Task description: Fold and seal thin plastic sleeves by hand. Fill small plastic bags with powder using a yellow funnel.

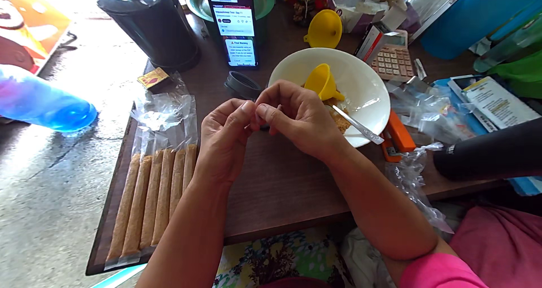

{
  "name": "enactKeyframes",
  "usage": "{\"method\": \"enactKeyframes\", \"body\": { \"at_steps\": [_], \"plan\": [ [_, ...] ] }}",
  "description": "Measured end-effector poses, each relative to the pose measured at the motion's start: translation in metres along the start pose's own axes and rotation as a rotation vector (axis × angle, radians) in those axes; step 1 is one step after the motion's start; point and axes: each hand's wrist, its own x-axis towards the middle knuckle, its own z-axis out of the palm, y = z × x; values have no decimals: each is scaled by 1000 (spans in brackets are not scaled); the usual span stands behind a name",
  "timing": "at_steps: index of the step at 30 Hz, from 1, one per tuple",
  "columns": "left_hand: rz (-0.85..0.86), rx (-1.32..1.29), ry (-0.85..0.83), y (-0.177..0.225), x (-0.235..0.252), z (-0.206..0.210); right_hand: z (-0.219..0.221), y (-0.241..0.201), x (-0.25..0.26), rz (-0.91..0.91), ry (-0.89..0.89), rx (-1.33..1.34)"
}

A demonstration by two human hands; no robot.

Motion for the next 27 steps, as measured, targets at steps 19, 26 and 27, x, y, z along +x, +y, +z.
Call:
{"method": "enactKeyframes", "body": {
  "at_steps": [19,26,27],
  "plan": [
    [-12,-7,8,0,0,1,0,-1,0,1,0,-5],
    [-2,-4,19,0,-1,1,0,-1,0,-8,4,-10],
    [1,-5,17,0,-1,0,0,-1,0,-7,6,-11]
  ]
}}
